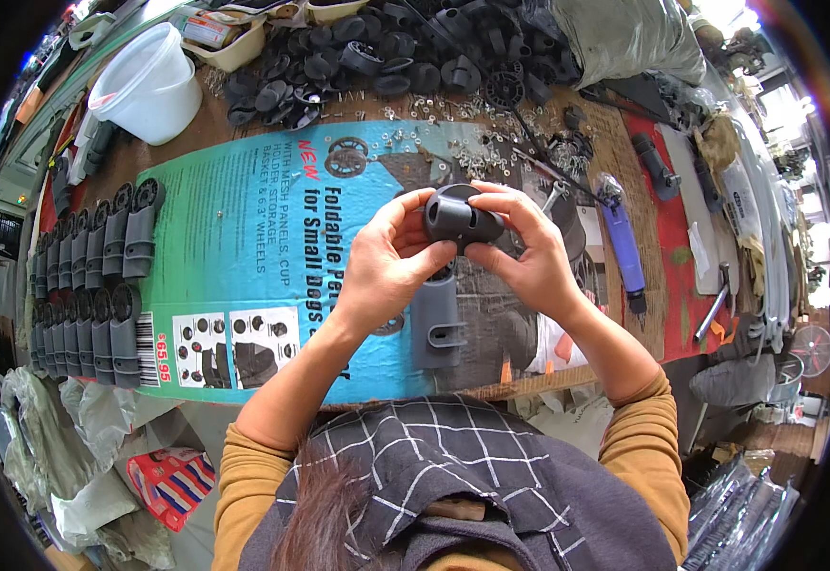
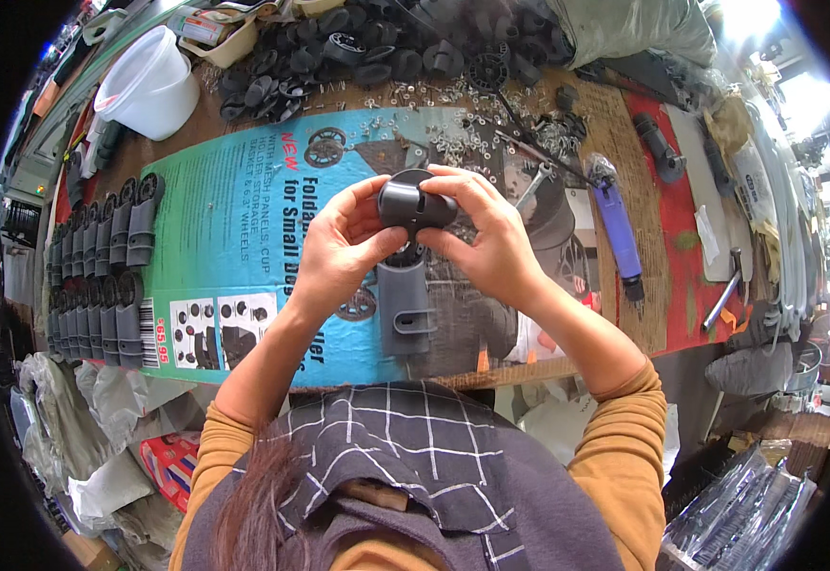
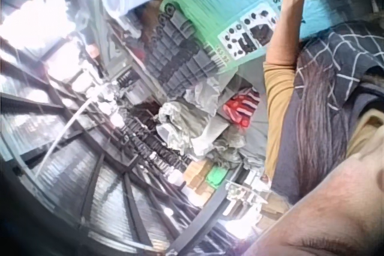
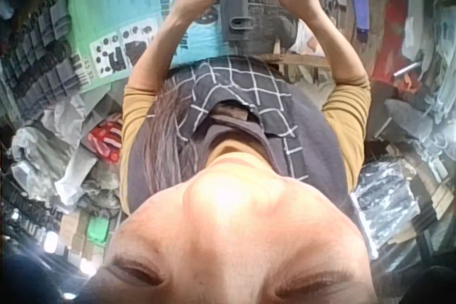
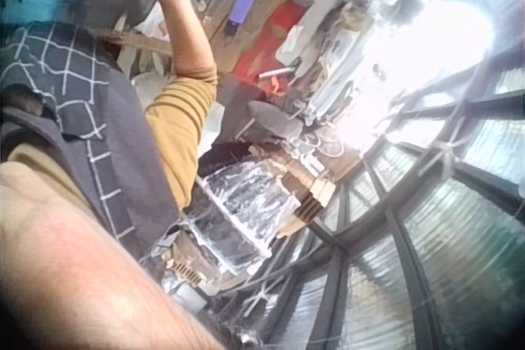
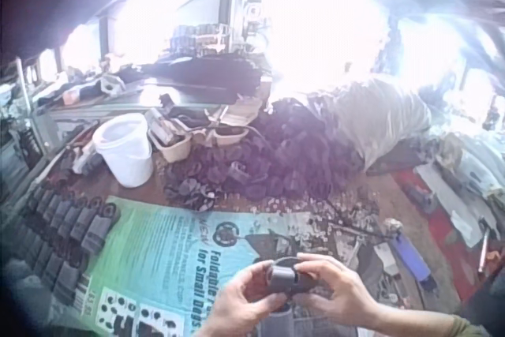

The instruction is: The person assembles small black wheels by inserting springs and washers into the wheel hubs and securing them with a handheld electric drill. The person handles multiple wheels one at a time, repeatedly inserting components and tightening them.

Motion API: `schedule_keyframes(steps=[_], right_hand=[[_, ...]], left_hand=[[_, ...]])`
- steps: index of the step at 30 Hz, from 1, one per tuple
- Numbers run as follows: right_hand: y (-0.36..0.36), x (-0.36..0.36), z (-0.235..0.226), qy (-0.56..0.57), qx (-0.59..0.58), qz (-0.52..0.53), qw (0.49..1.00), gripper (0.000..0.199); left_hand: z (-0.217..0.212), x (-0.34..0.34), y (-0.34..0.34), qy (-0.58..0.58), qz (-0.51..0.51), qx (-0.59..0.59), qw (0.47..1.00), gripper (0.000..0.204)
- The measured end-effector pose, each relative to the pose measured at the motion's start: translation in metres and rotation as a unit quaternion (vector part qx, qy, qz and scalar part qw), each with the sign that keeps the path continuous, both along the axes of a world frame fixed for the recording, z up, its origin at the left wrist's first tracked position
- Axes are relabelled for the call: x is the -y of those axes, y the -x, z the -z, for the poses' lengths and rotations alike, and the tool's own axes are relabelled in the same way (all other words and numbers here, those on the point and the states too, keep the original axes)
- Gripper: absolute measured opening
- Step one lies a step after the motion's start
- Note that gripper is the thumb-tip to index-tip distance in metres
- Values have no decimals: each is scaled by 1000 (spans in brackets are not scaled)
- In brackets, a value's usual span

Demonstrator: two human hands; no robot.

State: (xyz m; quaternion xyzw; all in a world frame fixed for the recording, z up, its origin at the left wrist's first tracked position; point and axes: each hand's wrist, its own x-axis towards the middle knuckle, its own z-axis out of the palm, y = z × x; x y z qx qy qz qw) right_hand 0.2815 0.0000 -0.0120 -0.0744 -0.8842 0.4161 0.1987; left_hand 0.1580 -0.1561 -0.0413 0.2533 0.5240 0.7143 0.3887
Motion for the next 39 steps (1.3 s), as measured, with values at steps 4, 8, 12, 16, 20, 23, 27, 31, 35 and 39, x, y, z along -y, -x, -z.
schedule_keyframes(steps=[4,8,12,16,20,23,27,31,35,39], right_hand=[[-18,-2,17,25,25,7,999,37],[-31,-11,30,-37,141,101,984,36],[-28,-4,25,2,80,84,993,36],[-9,13,13,-91,44,-18,995,42],[9,21,15,-110,111,-46,987,40],[13,15,22,-95,145,-59,983,39],[12,0,28,-11,206,-83,975,41],[12,-2,33,134,231,-76,961,43],[4,11,52,139,166,-51,975,42],[-6,14,76,115,86,-39,989,38]], left_hand=[[9,23,0,70,7,-168,983,69],[30,35,8,232,26,-388,892,94],[48,33,6,280,51,-426,859,94],[52,33,5,288,54,-429,854,91],[52,33,6,274,45,-423,862,83],[51,32,9,255,36,-401,879,65],[47,28,18,247,86,-405,876,55],[41,21,23,260,120,-402,869,53],[30,15,24,277,147,-407,858,53],[15,-4,30,372,227,-300,848,50]])
